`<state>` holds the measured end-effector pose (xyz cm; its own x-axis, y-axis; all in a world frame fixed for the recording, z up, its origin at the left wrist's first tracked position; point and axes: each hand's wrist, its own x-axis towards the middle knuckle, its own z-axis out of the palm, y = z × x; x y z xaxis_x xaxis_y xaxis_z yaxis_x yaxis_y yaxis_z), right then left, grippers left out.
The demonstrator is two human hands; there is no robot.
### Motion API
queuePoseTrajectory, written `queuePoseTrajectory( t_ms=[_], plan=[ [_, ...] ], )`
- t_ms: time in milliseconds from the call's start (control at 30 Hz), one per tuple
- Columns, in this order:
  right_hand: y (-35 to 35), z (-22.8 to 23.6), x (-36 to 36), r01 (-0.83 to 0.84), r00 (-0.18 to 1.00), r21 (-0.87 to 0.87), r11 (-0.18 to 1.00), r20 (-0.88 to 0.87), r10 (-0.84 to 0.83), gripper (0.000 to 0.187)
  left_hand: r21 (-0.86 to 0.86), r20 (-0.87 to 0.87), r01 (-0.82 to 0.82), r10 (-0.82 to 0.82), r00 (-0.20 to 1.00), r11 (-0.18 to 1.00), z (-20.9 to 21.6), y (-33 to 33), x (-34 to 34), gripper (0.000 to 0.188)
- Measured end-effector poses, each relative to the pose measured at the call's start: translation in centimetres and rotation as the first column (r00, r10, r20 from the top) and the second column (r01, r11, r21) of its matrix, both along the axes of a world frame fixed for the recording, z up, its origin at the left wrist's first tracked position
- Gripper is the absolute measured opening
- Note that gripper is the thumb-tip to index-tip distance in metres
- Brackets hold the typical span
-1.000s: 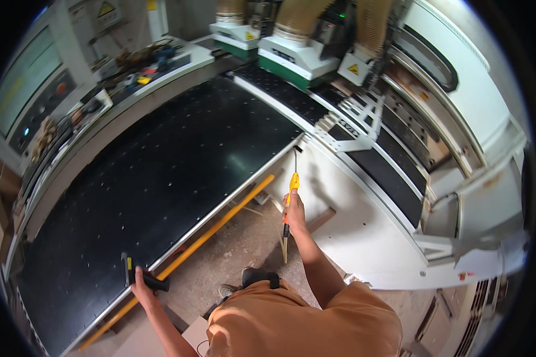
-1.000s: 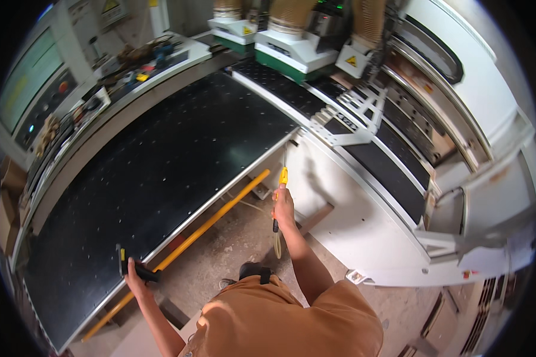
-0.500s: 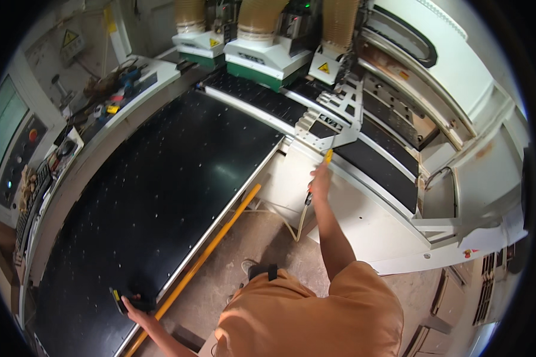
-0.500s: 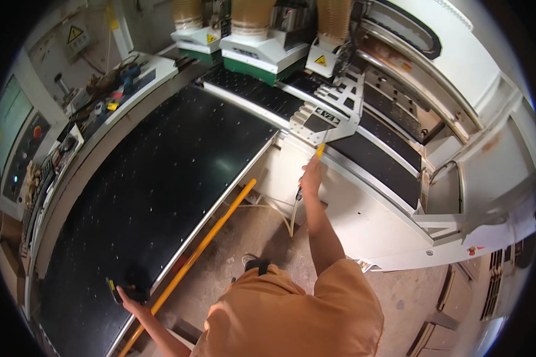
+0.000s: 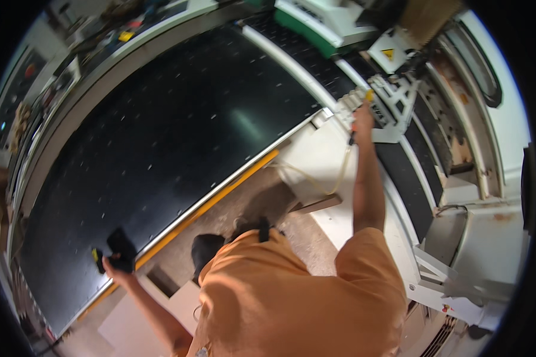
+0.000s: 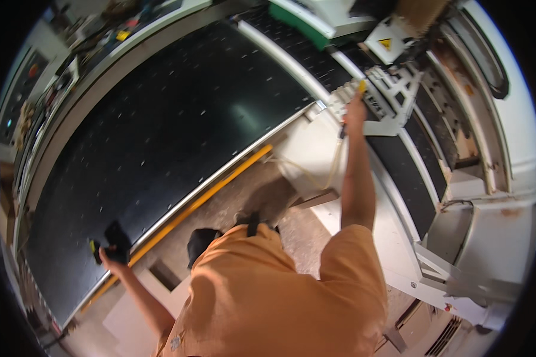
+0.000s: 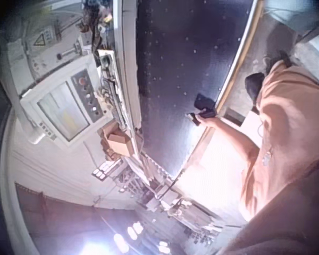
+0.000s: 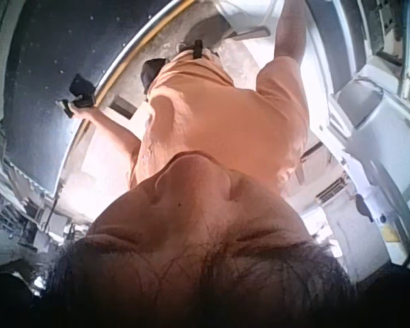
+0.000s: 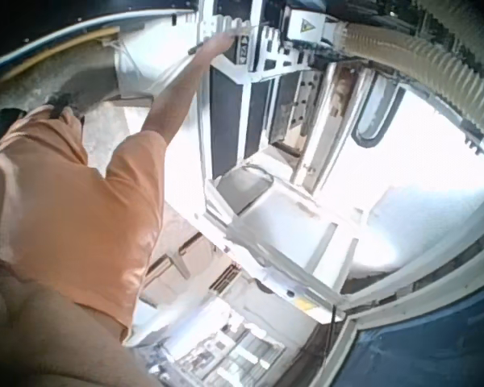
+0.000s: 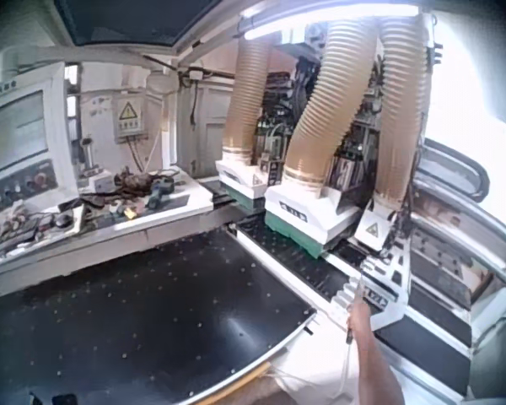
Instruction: The person scans barcodes on large wood panels using a handheld barcode scanner, then places each panel onto a conveyor belt. They repeat this process for multiple panels, walking between the stack and the conveyor.
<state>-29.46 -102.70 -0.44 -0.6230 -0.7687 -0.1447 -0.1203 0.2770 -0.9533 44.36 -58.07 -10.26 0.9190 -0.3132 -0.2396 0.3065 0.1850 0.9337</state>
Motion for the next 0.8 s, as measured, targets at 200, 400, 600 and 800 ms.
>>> queuePoseTrajectory(
  t_ms=[200,400,600,800],
  plan=[
    [-5.7,0.1,-1.6,0.051,0.975,0.046,0.998,-0.217,-0.04,0.074,-0.029,0.008,0.02,-0.02,1.0,0.999,-0.5,0.4,1.1,0.034],
    [-8.0,1.2,-2.4,0.128,0.926,0.246,0.961,-0.377,-0.027,0.08,-0.008,0.048,-0.058,0.058,0.997,0.998,0.2,-0.1,0.4,0.032],
    [-8.2,1.0,-3.4,0.065,0.96,0.299,0.952,-0.279,0.022,0.079,0.035,0.044,-0.068,0.066,0.997,0.997,0.4,-0.1,0.6,0.034],
    [-6.4,-0.4,-3.2,0.076,0.924,0.244,0.967,-0.381,0.024,0.078,0.053,0.049,-0.117,0.114,0.992,0.992,0.0,-0.1,1.1,0.036]
  ],
)
